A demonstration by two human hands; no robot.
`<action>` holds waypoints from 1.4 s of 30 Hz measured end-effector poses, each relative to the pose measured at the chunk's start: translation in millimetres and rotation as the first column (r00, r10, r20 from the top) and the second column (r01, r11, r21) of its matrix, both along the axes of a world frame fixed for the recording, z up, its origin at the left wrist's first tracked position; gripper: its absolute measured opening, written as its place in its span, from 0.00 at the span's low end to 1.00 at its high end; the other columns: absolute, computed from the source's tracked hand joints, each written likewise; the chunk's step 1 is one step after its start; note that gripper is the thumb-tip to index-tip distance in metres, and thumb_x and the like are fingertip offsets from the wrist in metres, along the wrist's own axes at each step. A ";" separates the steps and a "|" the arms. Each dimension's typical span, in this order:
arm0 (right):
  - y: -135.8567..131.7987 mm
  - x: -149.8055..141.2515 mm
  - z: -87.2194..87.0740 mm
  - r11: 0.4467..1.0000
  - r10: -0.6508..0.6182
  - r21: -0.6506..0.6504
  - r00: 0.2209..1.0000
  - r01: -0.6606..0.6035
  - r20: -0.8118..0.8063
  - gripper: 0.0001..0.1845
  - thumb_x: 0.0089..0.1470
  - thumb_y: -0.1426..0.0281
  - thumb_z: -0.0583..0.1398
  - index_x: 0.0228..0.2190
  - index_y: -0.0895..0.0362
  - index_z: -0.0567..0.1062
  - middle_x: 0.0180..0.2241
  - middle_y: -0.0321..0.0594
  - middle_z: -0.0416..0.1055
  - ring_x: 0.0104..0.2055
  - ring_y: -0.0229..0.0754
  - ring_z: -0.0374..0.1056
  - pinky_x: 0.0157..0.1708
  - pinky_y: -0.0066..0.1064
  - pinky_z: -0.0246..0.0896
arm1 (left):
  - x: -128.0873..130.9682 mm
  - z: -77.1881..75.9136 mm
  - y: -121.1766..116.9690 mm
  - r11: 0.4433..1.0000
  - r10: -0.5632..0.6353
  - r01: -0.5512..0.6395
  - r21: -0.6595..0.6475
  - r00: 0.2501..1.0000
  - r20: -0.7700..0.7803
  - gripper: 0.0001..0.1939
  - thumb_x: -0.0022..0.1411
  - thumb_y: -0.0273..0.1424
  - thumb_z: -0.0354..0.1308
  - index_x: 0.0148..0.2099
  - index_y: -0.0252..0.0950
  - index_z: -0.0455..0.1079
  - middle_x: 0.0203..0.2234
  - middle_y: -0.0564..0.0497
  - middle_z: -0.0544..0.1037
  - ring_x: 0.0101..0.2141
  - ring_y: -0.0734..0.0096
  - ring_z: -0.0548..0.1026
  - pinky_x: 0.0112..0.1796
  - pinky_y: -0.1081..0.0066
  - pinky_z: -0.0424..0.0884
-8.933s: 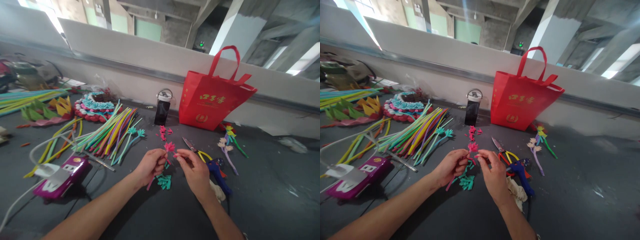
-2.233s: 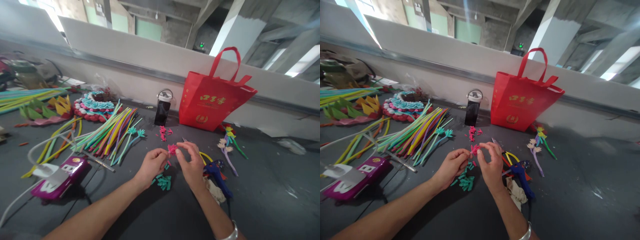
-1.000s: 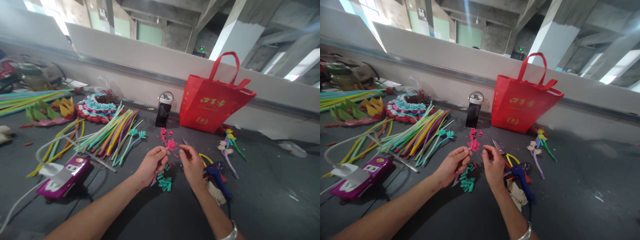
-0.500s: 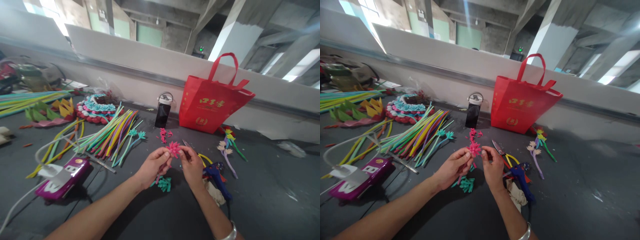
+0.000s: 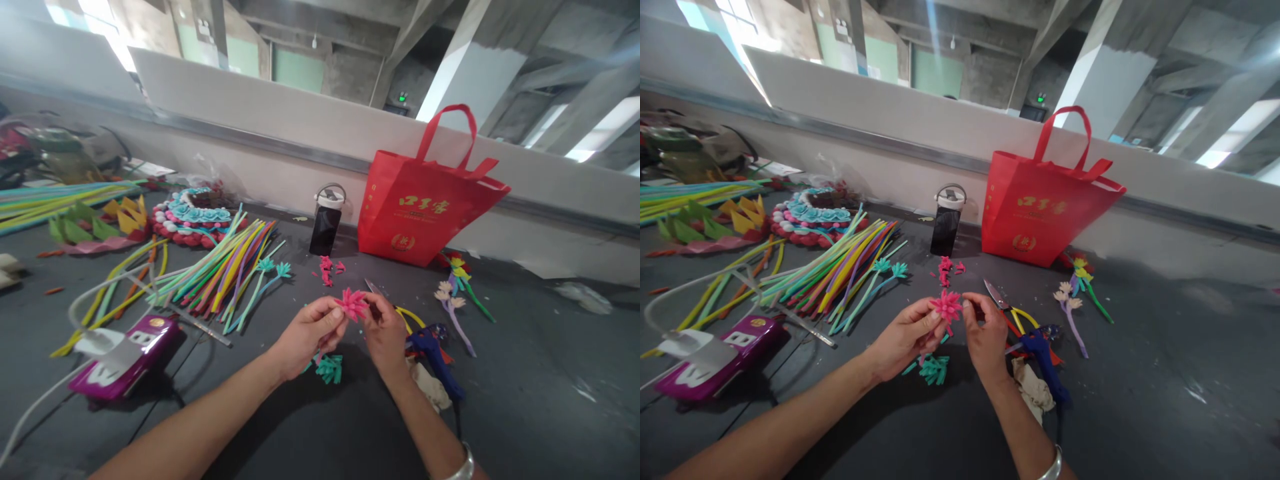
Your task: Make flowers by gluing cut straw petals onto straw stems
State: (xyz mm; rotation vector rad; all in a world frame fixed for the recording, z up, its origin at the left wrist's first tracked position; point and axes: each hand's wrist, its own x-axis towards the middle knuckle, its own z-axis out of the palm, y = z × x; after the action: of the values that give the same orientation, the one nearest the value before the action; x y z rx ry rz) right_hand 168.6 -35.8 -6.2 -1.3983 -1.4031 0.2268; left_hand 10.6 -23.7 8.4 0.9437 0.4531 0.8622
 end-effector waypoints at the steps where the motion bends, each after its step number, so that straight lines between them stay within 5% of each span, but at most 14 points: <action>1: -0.2 0.1 0.2 1.000 0.004 0.001 1.000 -0.004 0.007 0.12 0.57 0.64 0.56 0.36 0.55 0.78 0.33 0.40 0.78 0.32 0.43 0.72 0.34 0.33 0.67 | 0.2 -0.3 -0.1 1.000 0.001 -0.001 0.006 1.000 0.003 0.13 0.60 0.40 0.61 0.35 0.36 0.65 0.21 0.58 0.66 0.16 0.84 0.57 0.17 0.78 0.49; 10: 2.0 3.4 -3.1 1.000 -0.007 -0.013 0.997 0.008 0.078 0.10 0.58 0.67 0.57 0.36 0.56 0.78 0.33 0.40 0.78 0.34 0.42 0.72 0.36 0.31 0.67 | -2.1 1.1 8.7 0.985 0.154 -0.152 -0.085 0.988 0.011 0.10 0.62 0.36 0.58 0.37 0.34 0.67 0.20 0.59 0.63 0.16 0.85 0.55 0.16 0.79 0.46; 18: 6.5 6.7 -11.9 0.987 0.097 -0.152 0.955 -0.056 0.281 0.08 0.54 0.70 0.58 0.33 0.54 0.78 0.30 0.38 0.76 0.32 0.41 0.71 0.34 0.30 0.65 | -3.6 -3.2 13.8 0.962 0.244 -0.240 -0.133 0.970 0.010 0.10 0.60 0.36 0.59 0.37 0.34 0.67 0.19 0.60 0.61 0.15 0.85 0.53 0.15 0.79 0.45; 25: 9.9 25.9 -11.5 0.974 -0.080 -0.161 0.913 0.156 0.401 0.10 0.57 0.68 0.56 0.36 0.55 0.77 0.34 0.42 0.76 0.35 0.45 0.71 0.37 0.35 0.64 | -5.2 -2.5 16.0 0.939 0.314 -0.312 -0.145 0.949 -0.008 0.10 0.59 0.36 0.59 0.36 0.35 0.66 0.18 0.60 0.60 0.15 0.85 0.53 0.15 0.79 0.44; 35: 18.9 19.9 -21.6 0.956 0.011 -0.235 0.776 0.178 0.630 0.10 0.57 0.74 0.57 0.37 0.56 0.79 0.35 0.44 0.76 0.41 0.46 0.69 0.41 0.32 0.59 | -2.2 -3.3 11.6 0.945 0.296 -0.299 -0.131 0.954 -0.043 0.10 0.59 0.36 0.60 0.36 0.34 0.67 0.18 0.60 0.61 0.15 0.85 0.53 0.15 0.79 0.45; 42: 21.6 12.4 -24.7 0.945 0.007 -0.252 0.761 0.206 0.649 0.07 0.52 0.76 0.59 0.24 0.56 0.74 0.27 0.42 0.72 0.34 0.45 0.68 0.34 0.31 0.56 | -0.5 -1.0 8.0 0.954 0.264 -0.274 -0.123 0.961 -0.086 0.11 0.57 0.37 0.60 0.35 0.33 0.69 0.16 0.60 0.62 0.13 0.86 0.52 0.14 0.80 0.45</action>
State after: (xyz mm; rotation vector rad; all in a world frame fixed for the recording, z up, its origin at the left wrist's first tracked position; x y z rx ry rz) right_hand 181.0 -14.2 -30.9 -1.9264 -1.9022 -0.1383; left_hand 10.1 -15.7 7.4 0.7999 0.7019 1.0347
